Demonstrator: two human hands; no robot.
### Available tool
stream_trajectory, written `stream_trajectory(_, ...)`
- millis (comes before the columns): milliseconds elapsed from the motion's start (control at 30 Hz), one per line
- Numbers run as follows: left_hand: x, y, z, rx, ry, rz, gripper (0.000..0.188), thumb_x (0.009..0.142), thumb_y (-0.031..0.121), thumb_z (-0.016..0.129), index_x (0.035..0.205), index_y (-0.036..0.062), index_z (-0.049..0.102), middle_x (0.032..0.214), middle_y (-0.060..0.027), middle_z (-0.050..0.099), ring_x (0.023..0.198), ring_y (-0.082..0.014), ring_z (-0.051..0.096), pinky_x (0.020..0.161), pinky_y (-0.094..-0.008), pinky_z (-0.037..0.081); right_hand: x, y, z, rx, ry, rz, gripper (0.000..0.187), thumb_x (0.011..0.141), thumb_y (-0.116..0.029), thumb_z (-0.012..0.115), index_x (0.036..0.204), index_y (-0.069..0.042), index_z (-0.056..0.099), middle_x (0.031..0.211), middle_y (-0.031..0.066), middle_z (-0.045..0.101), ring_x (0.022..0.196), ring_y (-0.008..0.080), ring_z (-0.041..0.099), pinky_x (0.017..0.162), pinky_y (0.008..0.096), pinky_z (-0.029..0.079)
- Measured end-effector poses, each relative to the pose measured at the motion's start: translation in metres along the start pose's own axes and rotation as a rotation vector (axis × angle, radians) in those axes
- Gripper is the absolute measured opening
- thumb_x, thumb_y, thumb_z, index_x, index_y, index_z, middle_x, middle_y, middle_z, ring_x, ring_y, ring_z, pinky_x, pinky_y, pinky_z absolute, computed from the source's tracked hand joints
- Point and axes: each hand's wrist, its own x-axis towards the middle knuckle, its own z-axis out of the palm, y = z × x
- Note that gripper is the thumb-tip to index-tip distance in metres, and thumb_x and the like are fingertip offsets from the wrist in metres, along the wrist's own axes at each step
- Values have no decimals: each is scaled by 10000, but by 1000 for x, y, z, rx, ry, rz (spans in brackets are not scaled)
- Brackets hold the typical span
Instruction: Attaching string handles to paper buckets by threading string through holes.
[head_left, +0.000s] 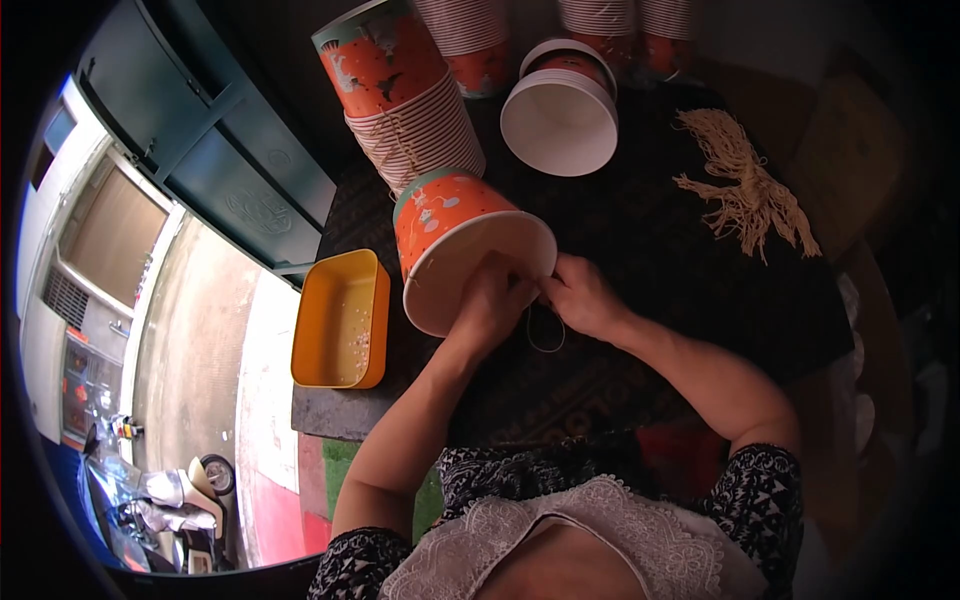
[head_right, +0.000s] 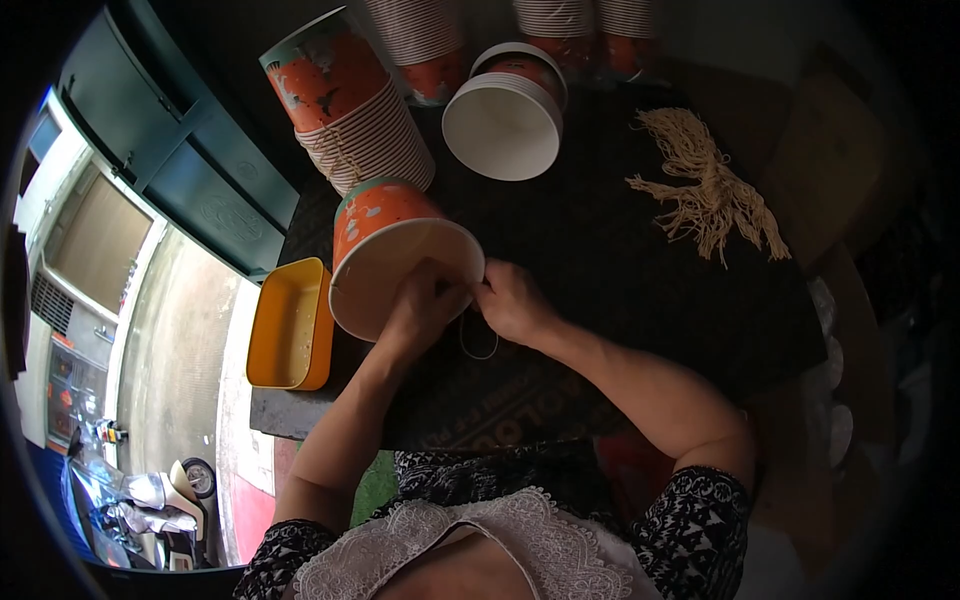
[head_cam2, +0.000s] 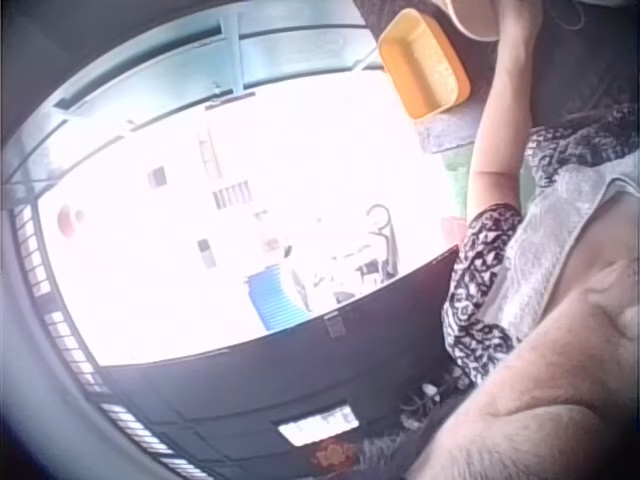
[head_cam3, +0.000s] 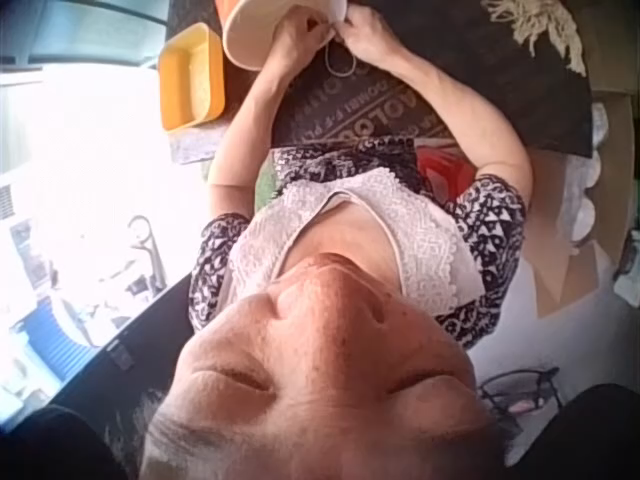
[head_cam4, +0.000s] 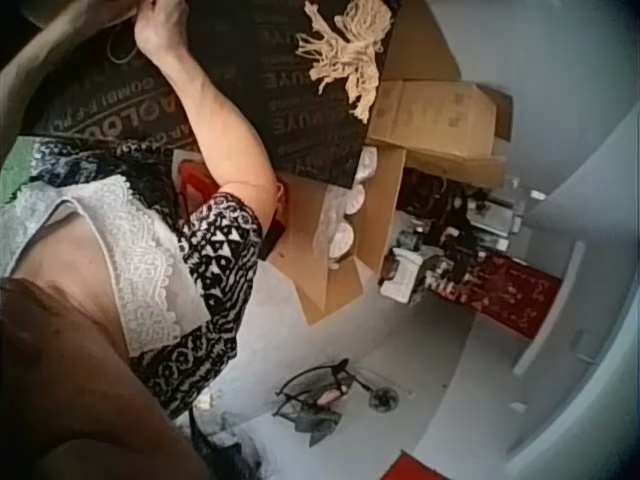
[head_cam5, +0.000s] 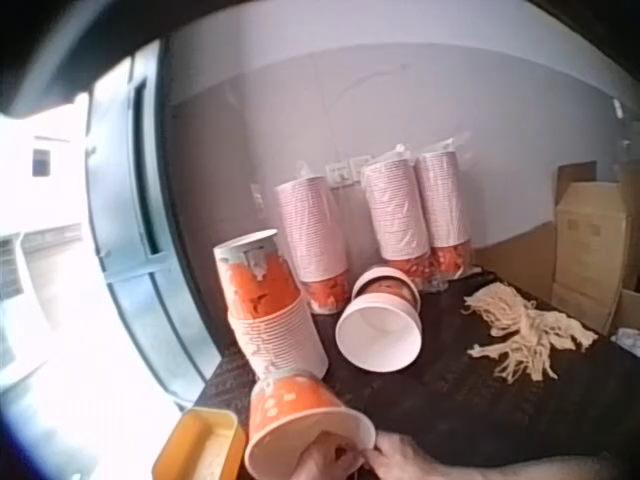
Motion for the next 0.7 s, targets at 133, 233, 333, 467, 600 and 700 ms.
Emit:
stream_trajectory(133, 1, 4, 0, 14, -24, 91, 78, 744, 50, 620, 742, -22, 648, 686, -180, 633, 671, -277, 641, 625, -353, 490, 2, 2, -2, 33, -8, -10, 153, 863, -78, 554, 942, 36, 618, 762, 200, 651, 706, 299, 667, 621, 388, 515)
stream_trajectory(233, 2, -9, 0, 56, -55, 75, 95, 751, 65, 614, 754, -24, 646, 695, -183, 636, 678, -271, 641, 633, -354, 488, 2, -5, -2, 93, -68, 171, 175, 835, -84, 588, 955, 38, 623, 783, 192, 661, 733, 275, 670, 657, 379, 522)
stream_trajectory(333, 4, -12, 2, -3, -62, 17, 134, 770, 84, 604, 812, -38, 643, 736, -180, 648, 710, -248, 645, 655, -349, 489, -2, 3, -7, 151, 1, 34, 207, 794, -72, 613, 967, 40, 628, 816, 177, 675, 765, 243, 670, 675, 357, 519)
stream_trajectory(467, 0, -10, -1, -132, 53, -56, 192, 806, 100, 581, 895, -62, 633, 802, -164, 662, 777, -222, 647, 702, -332, 493, -9, -10, -25, -21, -133, 166, 211, 817, -57, 615, 998, 52, 622, 799, 88, 657, 680, 136, 609, 617, 277, 486)
stream_trajectory(600, 0, -21, 2, -164, 34, -128, 238, 835, 129, 548, 998, -34, 606, 889, -97, 637, 853, -176, 600, 777, -295, 475, -8, -14, -30, -162, -146, 139, 185, 812, -83, 632, 907, 74, 642, 794, 155, 686, 719, 193, 661, 650, 315, 507)
stream_trajectory(700, 1, -19, 4, -188, 71, -86, 228, 844, 132, 539, 979, -40, 604, 848, -97, 623, 774, -169, 603, 683, -290, 494, -14, -18, -23, -319, 24, -58, 194, 806, -147, 639, 830, 44, 620, 729, 222, 644, 711, 355, 667, 629, 415, 530)
